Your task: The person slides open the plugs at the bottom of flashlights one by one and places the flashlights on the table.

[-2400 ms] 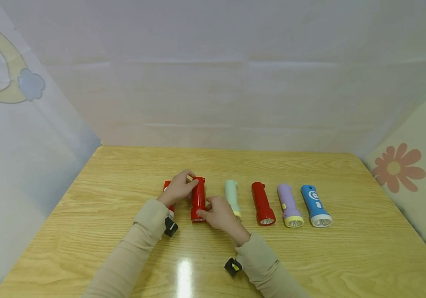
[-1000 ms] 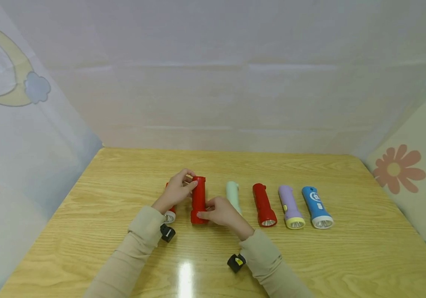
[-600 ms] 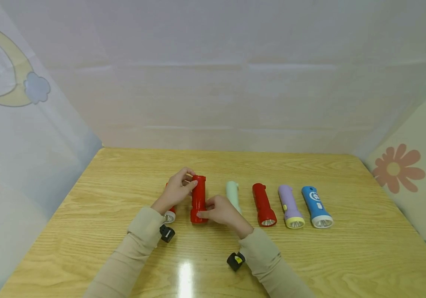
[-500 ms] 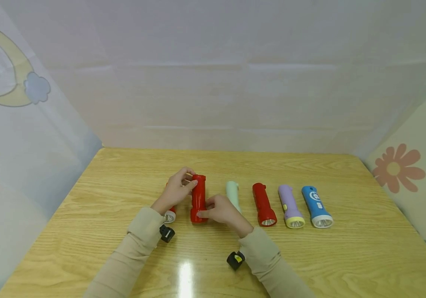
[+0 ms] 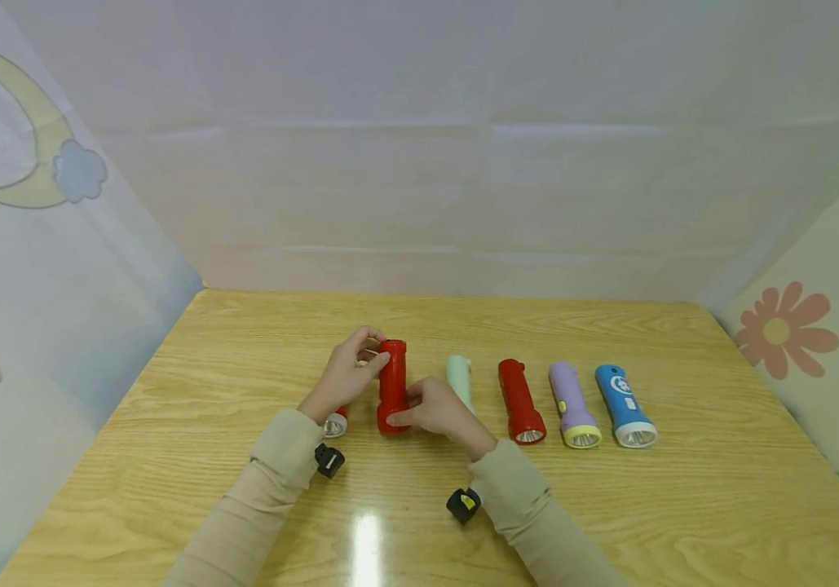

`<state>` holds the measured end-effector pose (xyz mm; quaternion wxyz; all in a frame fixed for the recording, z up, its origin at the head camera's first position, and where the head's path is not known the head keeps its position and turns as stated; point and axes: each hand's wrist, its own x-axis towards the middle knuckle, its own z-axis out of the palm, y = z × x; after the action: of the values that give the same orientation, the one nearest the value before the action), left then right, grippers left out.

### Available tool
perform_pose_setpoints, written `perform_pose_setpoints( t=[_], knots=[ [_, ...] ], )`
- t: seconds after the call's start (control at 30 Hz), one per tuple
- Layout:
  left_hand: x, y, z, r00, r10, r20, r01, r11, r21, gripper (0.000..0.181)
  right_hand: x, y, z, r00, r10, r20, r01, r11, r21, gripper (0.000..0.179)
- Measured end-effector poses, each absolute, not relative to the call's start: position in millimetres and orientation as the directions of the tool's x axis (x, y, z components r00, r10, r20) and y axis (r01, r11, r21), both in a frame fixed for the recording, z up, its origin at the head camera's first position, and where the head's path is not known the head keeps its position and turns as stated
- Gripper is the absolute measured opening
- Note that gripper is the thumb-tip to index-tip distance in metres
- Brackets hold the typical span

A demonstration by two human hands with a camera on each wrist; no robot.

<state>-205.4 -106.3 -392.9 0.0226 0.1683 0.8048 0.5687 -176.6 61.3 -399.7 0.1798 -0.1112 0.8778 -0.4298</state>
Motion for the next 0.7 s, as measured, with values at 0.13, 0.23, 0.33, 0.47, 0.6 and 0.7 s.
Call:
perform_pose_setpoints(
  t=[0.13,0.23,0.33,0.47,0.6,0.7],
  knots=[
    [-203.6,-106.4,-391.8,-0.937,0.298,0.18,0.273,0.308,0.911,0.021,-177.6,59.5,-399.2,-0.916,-0.342,-0.209,-0.058,0.628,-0.776,0.031],
    [-202.6,-106.2,-391.7,-0.93,0.304,0.207,0.304,0.314,0.899,0.022,-179.0,58.8,-399.8,-0.92,-0.343,-0.189,-0.083,0.642,-0.762,0.029],
    [-202.4,-106.0,-392.3,-0.923,0.308,0.23,0.327,0.319,0.889,0.022,-180.2,58.5,-400.7,-0.922,-0.345,-0.178,-0.098,0.649,-0.754,0.029],
    [-201.7,-105.9,-392.3,-0.923,0.303,0.236,0.332,0.319,0.888,0.022,-181.1,58.0,-401.2,-0.922,-0.342,-0.18,-0.096,0.654,-0.75,0.029],
    [-200.7,-105.9,-391.5,-0.926,0.299,0.231,0.324,0.313,0.893,0.022,-181.9,56.9,-401.8,-0.925,-0.336,-0.18,-0.094,0.659,-0.747,0.028],
    [-200.1,-106.0,-390.8,-0.928,0.296,0.226,0.317,0.309,0.897,0.022,-182.0,56.6,-402.6,-0.927,-0.329,-0.177,-0.093,0.661,-0.745,0.028]
  ],
)
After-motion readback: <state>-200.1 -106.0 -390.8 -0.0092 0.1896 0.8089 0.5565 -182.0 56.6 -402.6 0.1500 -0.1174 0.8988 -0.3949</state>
